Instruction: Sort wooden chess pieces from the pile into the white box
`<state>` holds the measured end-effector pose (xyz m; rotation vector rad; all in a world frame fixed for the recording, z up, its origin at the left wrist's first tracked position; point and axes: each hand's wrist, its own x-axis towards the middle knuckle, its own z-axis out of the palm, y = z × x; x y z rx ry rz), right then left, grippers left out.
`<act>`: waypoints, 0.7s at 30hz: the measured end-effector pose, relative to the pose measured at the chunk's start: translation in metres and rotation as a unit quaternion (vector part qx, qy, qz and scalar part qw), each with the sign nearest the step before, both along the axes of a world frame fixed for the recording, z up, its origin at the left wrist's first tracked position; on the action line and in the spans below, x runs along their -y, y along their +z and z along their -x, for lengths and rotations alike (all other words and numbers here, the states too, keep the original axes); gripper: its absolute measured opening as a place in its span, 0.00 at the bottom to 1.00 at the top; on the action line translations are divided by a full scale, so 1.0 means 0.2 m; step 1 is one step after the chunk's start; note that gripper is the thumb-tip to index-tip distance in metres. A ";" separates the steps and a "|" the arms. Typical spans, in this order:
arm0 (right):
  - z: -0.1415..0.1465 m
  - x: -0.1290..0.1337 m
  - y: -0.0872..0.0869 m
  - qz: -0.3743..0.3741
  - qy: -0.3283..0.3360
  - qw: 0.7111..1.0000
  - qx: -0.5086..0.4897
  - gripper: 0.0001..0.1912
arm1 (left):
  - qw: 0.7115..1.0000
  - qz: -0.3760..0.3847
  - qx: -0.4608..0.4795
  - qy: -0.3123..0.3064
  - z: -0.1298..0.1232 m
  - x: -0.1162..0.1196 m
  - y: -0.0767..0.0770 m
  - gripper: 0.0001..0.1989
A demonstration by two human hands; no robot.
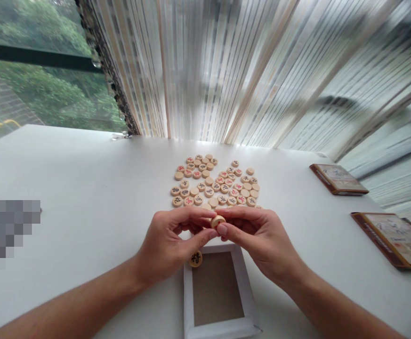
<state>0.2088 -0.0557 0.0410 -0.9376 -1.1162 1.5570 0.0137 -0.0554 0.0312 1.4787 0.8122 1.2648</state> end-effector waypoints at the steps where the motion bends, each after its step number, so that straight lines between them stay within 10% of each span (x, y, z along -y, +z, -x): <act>1: 0.00 0.00 0.00 -0.004 -0.003 1.000 0.000 0.17 | 1.000 -0.005 -0.007 0.003 0.00 0.00 0.00 0.11; 21: -0.01 -0.02 0.00 -0.069 0.001 0.996 0.056 0.17 | 0.995 0.098 0.030 -0.003 0.01 -0.01 -0.01 0.13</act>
